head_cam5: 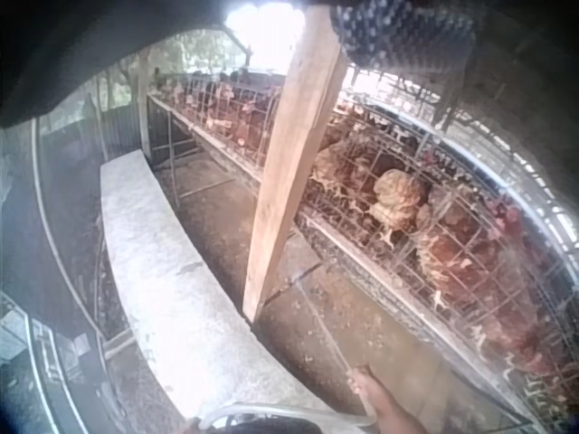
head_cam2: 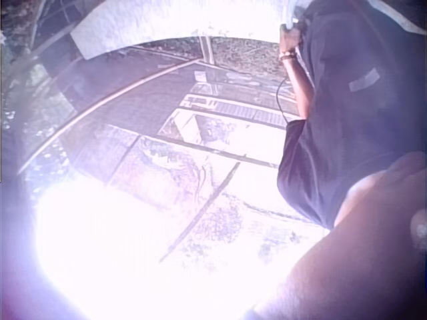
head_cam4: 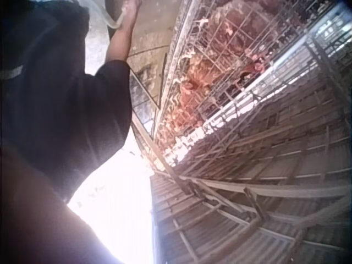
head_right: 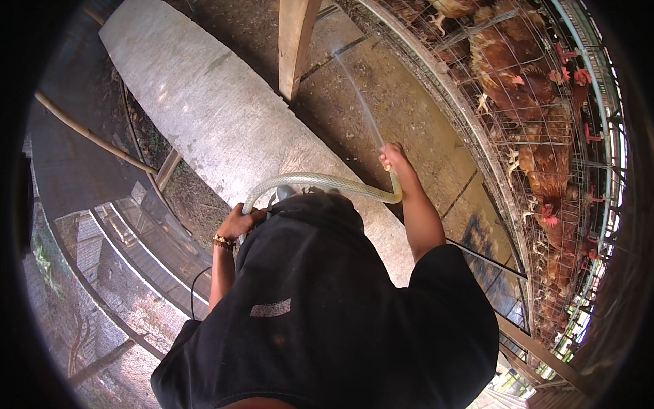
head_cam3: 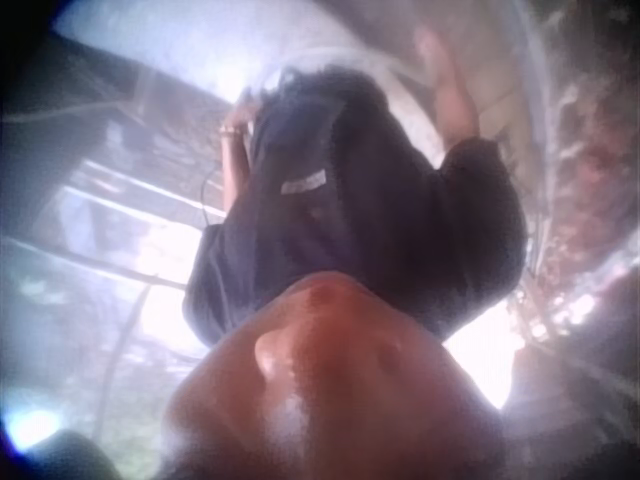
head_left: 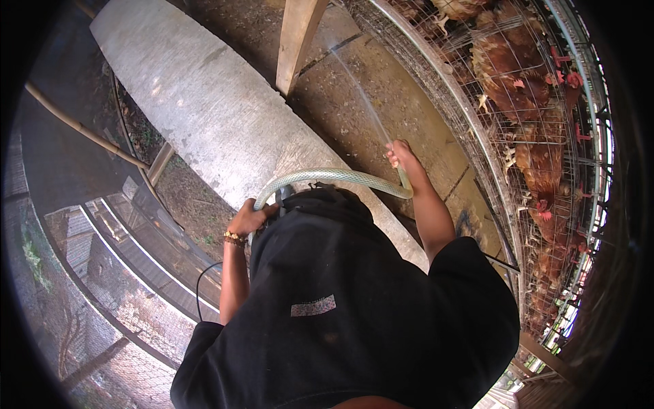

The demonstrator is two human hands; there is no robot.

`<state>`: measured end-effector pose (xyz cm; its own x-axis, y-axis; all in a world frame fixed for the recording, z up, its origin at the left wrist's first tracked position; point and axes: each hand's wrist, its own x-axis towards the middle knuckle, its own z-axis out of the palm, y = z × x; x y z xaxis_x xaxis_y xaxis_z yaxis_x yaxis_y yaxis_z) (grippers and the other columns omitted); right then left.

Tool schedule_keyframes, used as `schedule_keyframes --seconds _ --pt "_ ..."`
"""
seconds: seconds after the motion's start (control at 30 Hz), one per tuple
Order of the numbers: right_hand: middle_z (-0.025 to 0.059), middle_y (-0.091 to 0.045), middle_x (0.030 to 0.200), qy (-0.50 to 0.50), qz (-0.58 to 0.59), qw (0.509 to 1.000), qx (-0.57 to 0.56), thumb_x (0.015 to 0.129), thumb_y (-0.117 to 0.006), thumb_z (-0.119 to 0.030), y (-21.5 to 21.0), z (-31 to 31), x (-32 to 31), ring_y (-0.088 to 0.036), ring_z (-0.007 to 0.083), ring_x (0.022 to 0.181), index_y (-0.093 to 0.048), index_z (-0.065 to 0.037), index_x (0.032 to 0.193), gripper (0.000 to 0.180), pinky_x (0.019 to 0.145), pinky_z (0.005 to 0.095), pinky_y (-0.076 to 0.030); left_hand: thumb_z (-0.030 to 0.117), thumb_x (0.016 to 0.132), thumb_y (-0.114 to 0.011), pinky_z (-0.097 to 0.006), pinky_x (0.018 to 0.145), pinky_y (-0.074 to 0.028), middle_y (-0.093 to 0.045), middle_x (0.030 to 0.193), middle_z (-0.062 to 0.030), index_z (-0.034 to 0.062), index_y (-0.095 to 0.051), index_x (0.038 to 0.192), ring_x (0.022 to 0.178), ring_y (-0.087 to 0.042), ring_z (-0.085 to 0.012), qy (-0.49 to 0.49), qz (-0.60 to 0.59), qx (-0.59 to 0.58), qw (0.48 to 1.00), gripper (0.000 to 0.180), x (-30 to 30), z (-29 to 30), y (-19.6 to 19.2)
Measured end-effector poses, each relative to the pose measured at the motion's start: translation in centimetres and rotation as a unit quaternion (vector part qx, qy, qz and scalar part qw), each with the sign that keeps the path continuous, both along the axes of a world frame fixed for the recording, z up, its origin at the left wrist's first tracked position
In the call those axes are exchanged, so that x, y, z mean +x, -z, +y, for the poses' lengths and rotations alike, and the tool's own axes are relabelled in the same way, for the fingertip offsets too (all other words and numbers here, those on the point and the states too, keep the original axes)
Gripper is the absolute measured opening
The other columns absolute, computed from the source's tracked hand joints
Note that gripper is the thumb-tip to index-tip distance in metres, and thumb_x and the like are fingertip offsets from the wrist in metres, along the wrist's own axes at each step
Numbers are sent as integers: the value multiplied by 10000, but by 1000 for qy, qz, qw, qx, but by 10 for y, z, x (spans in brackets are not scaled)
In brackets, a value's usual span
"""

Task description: The person uses a hose to spray water along a narrow concrete walkway in a chicken coop, moving back and forth to rinse the surface. The person walks along the walkway while directing the water stream toward the floor and adjacent areas.

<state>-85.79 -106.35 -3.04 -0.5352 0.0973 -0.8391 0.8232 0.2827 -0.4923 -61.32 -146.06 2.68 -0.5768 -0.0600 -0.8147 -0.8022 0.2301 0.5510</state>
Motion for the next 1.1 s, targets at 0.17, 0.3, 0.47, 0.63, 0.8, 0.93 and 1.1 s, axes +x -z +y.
schedule_keyframes --seconds 0.17,0.3,0.47,0.63,0.8,0.93,1.1 --pt "30 -415 567 0 -13 1000 14 819 -270 -160 -2 -8 0 -282 68 364 -394 11 1090 343 324 232 -241 467 675 -678 -310 639 -459 -602 801 -185 -120 -491 933 710 -573 -199 15 6 -30 999 668 1 -5 5" --pt "30 -416 563 -6 -8 1000 10 819 -275 -162 -2 -12 3 -279 68 359 -399 4 1070 325 323 230 -235 477 677 -671 -312 646 -458 -601 801 -186 -120 -492 934 716 -573 -203 19 11 -22 1000 674 -2 -9 -1" --pt "71 -429 555 13 -4 1000 -4 798 -343 -141 3 -14 5 -313 94 355 -422 6 948 224 312 260 -251 479 678 -668 -316 695 -455 -601 846 -203 -127 -489 974 785 -578 -218 22 -8 -2 1000 699 -3 -15 -5" --pt "72 -431 563 12 -11 1000 -6 796 -344 -139 3 -17 9 -296 90 350 -420 4 954 226 314 262 -248 456 684 -671 -315 717 -452 -602 880 -205 -123 -488 990 818 -577 -216 23 6 14 1000 679 -4 -20 2" --pt "33 -419 570 -5 -42 999 -3 812 -301 -163 -1 -25 14 -275 71 355 -408 -25 1011 265 318 232 -224 413 686 -691 -299 669 -448 -607 854 -163 -109 -493 982 764 -566 -190 16 -5 31 999 632 -6 -21 2" --pt "37 -415 573 -16 -35 999 2 806 -309 -144 -6 -31 19 -272 73 356 -405 -24 1017 261 319 234 -220 376 689 -715 -262 549 -439 -604 759 -80 -75 -519 932 633 -538 -132 7 3 22 1000 549 -6 -20 0" --pt "26 -405 570 -26 -44 999 -6 805 -308 -135 -13 -40 27 -265 70 362 -410 -28 1010 253 322 239 -212 421 686 -691 -279 640 -445 -603 822 -138 -85 -524 951 737 -555 -162 33 -26 55 998 595 -6 -23 -2"
